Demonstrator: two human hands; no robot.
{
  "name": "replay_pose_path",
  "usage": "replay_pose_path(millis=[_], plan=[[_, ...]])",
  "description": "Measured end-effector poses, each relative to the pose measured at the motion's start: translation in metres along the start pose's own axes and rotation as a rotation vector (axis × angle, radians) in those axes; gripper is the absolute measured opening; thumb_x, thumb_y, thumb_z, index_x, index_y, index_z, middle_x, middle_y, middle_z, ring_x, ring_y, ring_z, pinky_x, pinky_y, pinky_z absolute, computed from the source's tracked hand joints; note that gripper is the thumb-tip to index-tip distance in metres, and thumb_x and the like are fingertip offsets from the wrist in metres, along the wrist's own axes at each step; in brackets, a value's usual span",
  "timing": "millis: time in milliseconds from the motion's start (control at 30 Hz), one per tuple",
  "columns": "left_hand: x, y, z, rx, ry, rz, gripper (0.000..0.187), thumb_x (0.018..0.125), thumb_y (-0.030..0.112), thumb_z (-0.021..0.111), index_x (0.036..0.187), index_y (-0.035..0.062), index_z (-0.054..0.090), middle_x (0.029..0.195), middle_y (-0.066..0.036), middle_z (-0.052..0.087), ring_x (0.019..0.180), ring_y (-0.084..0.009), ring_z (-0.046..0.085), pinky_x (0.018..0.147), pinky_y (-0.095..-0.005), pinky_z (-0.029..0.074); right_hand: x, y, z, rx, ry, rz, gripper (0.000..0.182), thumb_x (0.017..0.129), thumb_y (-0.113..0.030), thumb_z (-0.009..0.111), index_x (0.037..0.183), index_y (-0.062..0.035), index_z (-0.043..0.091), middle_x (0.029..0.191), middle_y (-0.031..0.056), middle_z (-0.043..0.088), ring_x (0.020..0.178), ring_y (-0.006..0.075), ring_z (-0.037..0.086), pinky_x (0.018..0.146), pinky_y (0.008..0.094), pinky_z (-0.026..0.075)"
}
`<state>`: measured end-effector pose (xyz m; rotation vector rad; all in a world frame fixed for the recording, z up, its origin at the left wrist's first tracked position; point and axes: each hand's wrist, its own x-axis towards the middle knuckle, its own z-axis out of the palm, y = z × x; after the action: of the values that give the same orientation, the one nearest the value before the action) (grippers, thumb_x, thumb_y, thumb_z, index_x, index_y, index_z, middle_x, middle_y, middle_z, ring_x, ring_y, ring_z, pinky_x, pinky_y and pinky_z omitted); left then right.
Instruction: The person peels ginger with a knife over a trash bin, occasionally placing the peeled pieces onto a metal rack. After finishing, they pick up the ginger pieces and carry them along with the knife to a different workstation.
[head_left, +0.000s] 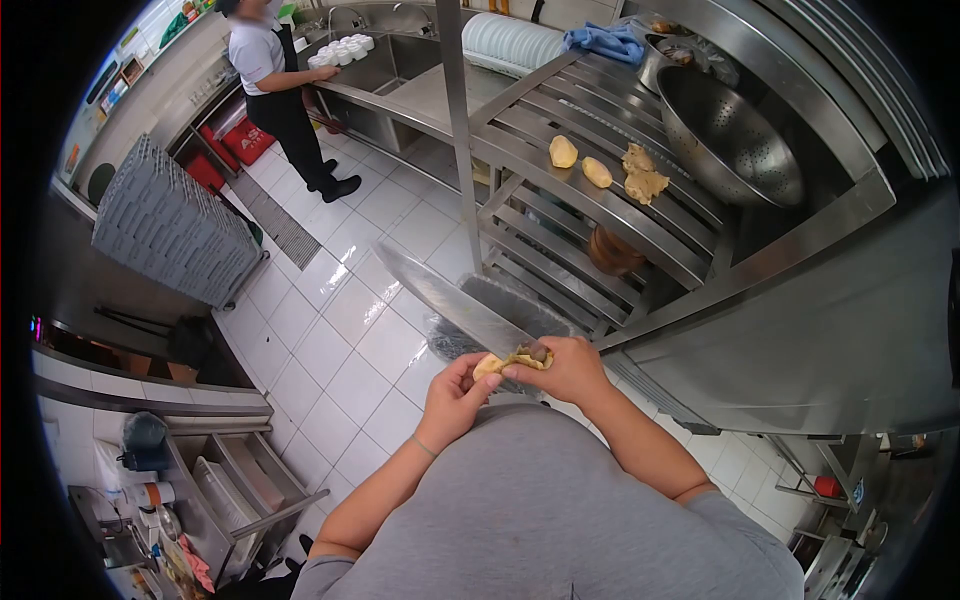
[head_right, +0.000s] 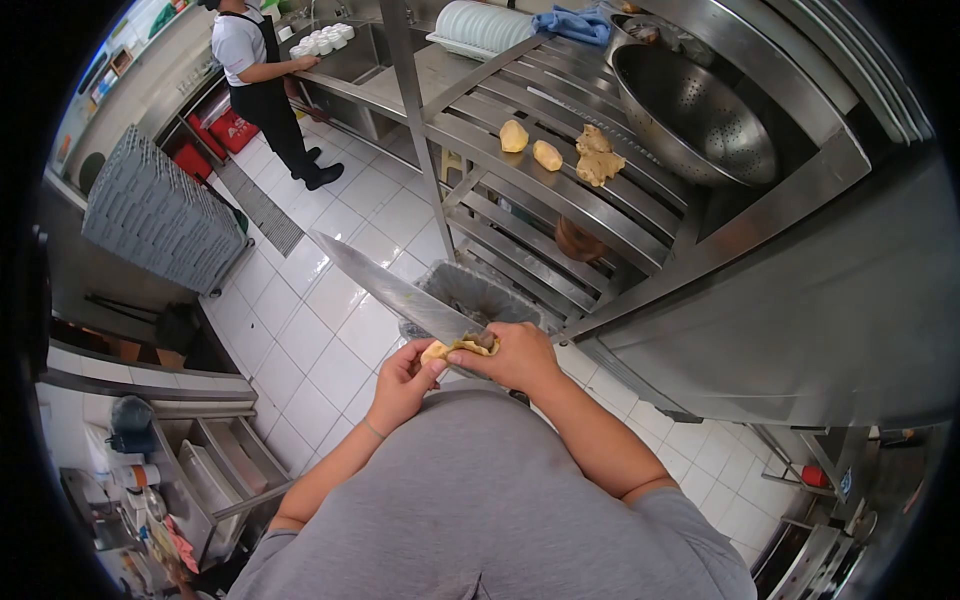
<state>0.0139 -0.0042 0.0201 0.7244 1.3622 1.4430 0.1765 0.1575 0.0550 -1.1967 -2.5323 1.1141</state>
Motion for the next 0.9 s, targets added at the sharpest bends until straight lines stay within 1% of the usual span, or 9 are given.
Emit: replay_pose_path(millis=[400,500,600,667,700,767,800,867,900], plan=[[-0.004,0.01,0.004,0.163,0.086,0.002,0.036,0.098,0.017,0.079,0.125,-0.0047,0.067,0.098,-0.002,0.074,0.082,-0.0032,0.063,0.072,-0.0209,0.052,-0.005,-0.002,0.002,-0.061,-0.048,-0.026,0.07,0.075,-0.077,0.077,0.085,-0.0078,0.077,0.077,0.0148,0.075,0.079,0.0368,0.075,0.074,0.0466,0.058],[-0.004,0.01,0.001,0.271,0.082,-0.071,0.034,0.097,0.016,0.079,0.121,-0.0045,0.068,0.096,-0.003,0.074,0.082,-0.0034,0.063,0.071,-0.0214,0.052,-0.005,-0.004,0.002,-0.083,-0.062,-0.043,0.068,0.076,-0.075,0.077,0.084,-0.0074,0.077,0.078,0.0149,0.075,0.081,0.0374,0.075,0.074,0.0472,0.058],[-0.005,0.007,-0.002,0.261,0.08,-0.03,0.032,0.095,0.016,0.081,0.117,-0.0045,0.07,0.09,-0.001,0.073,0.08,-0.0032,0.064,0.068,-0.0224,0.052,-0.005,-0.003,0.002,-0.036,-0.1,-0.055,0.062,0.077,-0.068,0.08,0.086,-0.007,0.077,0.079,0.015,0.075,0.082,0.0355,0.075,0.074,0.0457,0.057],[-0.006,0.01,-0.005,0.384,0.039,0.015,0.038,0.1,0.02,0.075,0.129,-0.0035,0.066,0.105,-0.004,0.073,0.091,-0.0082,0.067,0.077,-0.0256,0.054,-0.006,-0.002,0.003,0.201,-0.088,-0.077,0.055,0.083,-0.06,0.082,0.087,-0.0048,0.077,0.072,0.0115,0.072,0.069,0.0258,0.073,0.064,0.0399,0.055],[-0.003,0.008,-0.005,0.386,0.036,0.017,0.038,0.1,0.02,0.075,0.129,-0.0035,0.066,0.105,-0.004,0.073,0.091,-0.0082,0.067,0.077,-0.0256,0.054,-0.003,0.002,0.003,0.202,-0.084,-0.077,0.055,0.083,-0.06,0.082,0.087,-0.0048,0.077,0.072,0.0115,0.072,0.069,0.0258,0.073,0.064,0.0399,0.055],[0.005,-0.001,-0.005,-0.185,-0.081,0.198,0.05,0.106,0.025,0.066,0.147,0.0008,0.055,0.129,-0.009,0.067,0.109,-0.0163,0.066,0.092,-0.0322,0.053,0.006,0.011,0.005,0.524,-0.299,0.133,0.049,0.088,-0.051,0.082,0.086,-0.0029,0.076,0.067,0.0042,0.066,0.058,0.014,0.062,0.053,0.032,0.048],[0.005,-0.001,-0.006,-0.183,-0.081,0.201,0.05,0.106,0.025,0.066,0.147,0.0008,0.055,0.129,-0.009,0.067,0.109,-0.0163,0.066,0.092,-0.0322,0.053,0.007,0.01,0.003,0.524,-0.298,0.131,0.049,0.088,-0.051,0.082,0.086,-0.0029,0.076,0.067,0.0042,0.066,0.058,0.014,0.062,0.053,0.032,0.048],[0.004,-0.002,-0.01,-0.523,-0.383,0.072,0.059,0.109,0.029,0.059,0.159,0.0044,0.041,0.145,-0.012,0.058,0.124,-0.0232,0.062,0.102,-0.038,0.05,0.005,0.007,0.0,0.67,-0.382,0.138,0.049,0.091,-0.05,0.081,0.083,-0.0025,0.073,0.066,-0.0003,0.06,0.053,0.0084,0.052,0.047,0.0275,0.041],[0.003,-0.003,-0.012,-0.523,-0.386,0.071,0.059,0.109,0.029,0.059,0.159,0.0044,0.041,0.145,-0.012,0.058,0.124,-0.0232,0.062,0.102,-0.038,0.05,0.004,0.005,-0.001,0.671,-0.379,0.139,0.049,0.091,-0.05,0.081,0.083,-0.0025,0.073,0.066,-0.0003,0.06,0.053,0.0084,0.052,0.047,0.0275,0.041]])
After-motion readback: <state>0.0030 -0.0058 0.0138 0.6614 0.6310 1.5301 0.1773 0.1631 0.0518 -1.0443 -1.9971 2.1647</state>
